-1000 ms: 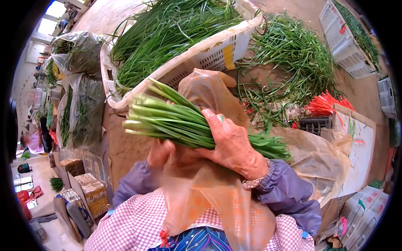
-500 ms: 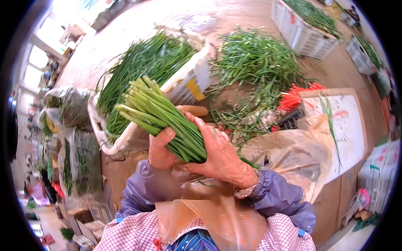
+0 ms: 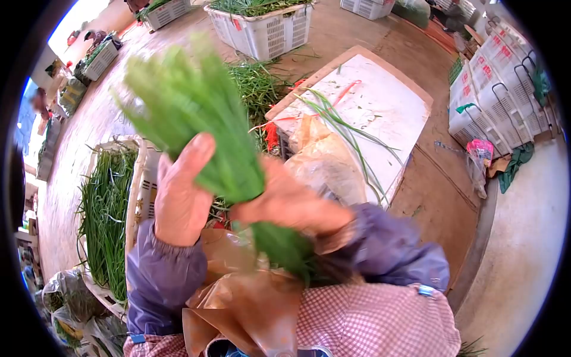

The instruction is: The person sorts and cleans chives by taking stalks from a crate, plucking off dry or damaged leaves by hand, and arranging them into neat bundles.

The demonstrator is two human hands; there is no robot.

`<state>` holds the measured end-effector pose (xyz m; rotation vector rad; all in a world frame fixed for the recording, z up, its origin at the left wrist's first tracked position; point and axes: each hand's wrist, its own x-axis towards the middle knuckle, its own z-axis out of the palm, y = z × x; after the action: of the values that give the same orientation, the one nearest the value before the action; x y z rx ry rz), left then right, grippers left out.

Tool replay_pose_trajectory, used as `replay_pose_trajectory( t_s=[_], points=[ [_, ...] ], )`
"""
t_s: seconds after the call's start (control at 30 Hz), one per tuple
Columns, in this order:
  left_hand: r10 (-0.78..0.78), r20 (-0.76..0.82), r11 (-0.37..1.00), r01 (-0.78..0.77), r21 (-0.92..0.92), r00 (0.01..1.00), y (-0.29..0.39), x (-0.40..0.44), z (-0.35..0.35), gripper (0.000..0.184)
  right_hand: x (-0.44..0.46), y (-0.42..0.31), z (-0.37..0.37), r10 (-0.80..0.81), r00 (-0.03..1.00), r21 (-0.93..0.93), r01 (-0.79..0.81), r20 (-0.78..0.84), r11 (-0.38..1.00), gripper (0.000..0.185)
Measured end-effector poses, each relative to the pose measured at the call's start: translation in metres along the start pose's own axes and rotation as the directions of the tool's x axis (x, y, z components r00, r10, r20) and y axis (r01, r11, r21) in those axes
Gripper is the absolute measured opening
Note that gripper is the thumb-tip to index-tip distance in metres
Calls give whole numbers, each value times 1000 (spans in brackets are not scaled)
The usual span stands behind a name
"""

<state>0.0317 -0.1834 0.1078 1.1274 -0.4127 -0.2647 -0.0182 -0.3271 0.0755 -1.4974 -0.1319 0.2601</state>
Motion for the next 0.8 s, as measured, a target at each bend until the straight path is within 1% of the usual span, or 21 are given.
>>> replay_pose_trajectory(
  t_s=[0.03,0.07,0.1,0.17,0.2,0.23,0.27,0.3,0.33,0.37,0.4,0.43,0.47,0.5,0.57,0.6,0.63,0.67,0.7,0.77,0.8],
  points=[
    [-12,149,997,23,-74,989,4,13,14,41,-11,-17,-28,13,1000,-121,-15,-16,993,57],
    [15,210,994,8,-107,978,-2,27,28,49,-20,-18,-41,-188,945,-179,143,-268,974,46],
    [41,270,990,-3,-142,962,-8,41,42,58,-34,-33,-71,-9,983,-60,-2,-183,998,42],
    [-3,463,998,30,-51,886,-38,71,46,69,-58,-66,-98,225,897,1,-243,-380,970,46],
    [-47,480,976,-63,210,876,-61,87,40,72,-61,-71,-106,191,829,-3,-226,-526,974,49],
    [-99,484,877,-154,455,870,-90,101,32,75,-66,-66,-123,135,843,38,-135,-520,990,54],
    [-122,497,799,-212,563,859,-120,111,26,75,-67,-55,-152,97,849,-81,-162,-520,984,57],
    [-230,489,659,-235,714,841,-136,123,22,70,-61,-41,-178,58,855,-199,-185,-516,962,61],
    [-333,456,488,-263,832,825,-149,133,19,66,-53,-28,-191,0,852,-300,-184,-524,936,62],
    [-393,410,377,-262,888,823,-170,142,13,60,-44,-14,-203,-56,849,-396,-185,-525,899,64],
    [-446,358,262,-263,929,820,-192,149,8,55,-32,6,-219,-72,844,-548,-276,-531,790,67],
    [-446,355,261,-260,930,822,-208,151,4,55,-16,44,-241,-290,847,-800,-232,-446,553,72],
    [-491,312,231,-224,947,814,-223,154,0,51,-3,60,-238,-173,863,-780,-321,-474,537,81],
    [-533,268,200,-188,962,802,-230,155,-1,47,8,85,-240,-96,871,-762,-362,-482,537,91],
    [-528,265,193,-190,963,807,-224,146,1,42,19,109,-222,-99,842,-846,-515,-530,139,99],
    [-468,289,218,-208,953,835,-223,140,-2,40,23,109,-224,-94,843,-845,-516,-530,139,99],
    [-406,308,250,-220,943,860,-223,134,-5,38,22,107,-229,-56,864,-848,-476,-500,231,100],
    [-407,344,249,-260,933,846,-221,131,-11,37,20,103,-233,-20,884,-840,-437,-468,323,101],
    [-409,349,258,-260,930,843,-224,128,-18,37,18,100,-240,-14,881,-837,-445,-474,317,101],
    [-300,419,284,-339,897,857,-232,128,-29,38,9,91,-258,-161,861,-832,-393,-482,391,97],
    [-325,420,297,-330,896,847,-226,129,-30,39,2,90,-265,-362,814,-883,-356,-455,307,73]
  ],
)
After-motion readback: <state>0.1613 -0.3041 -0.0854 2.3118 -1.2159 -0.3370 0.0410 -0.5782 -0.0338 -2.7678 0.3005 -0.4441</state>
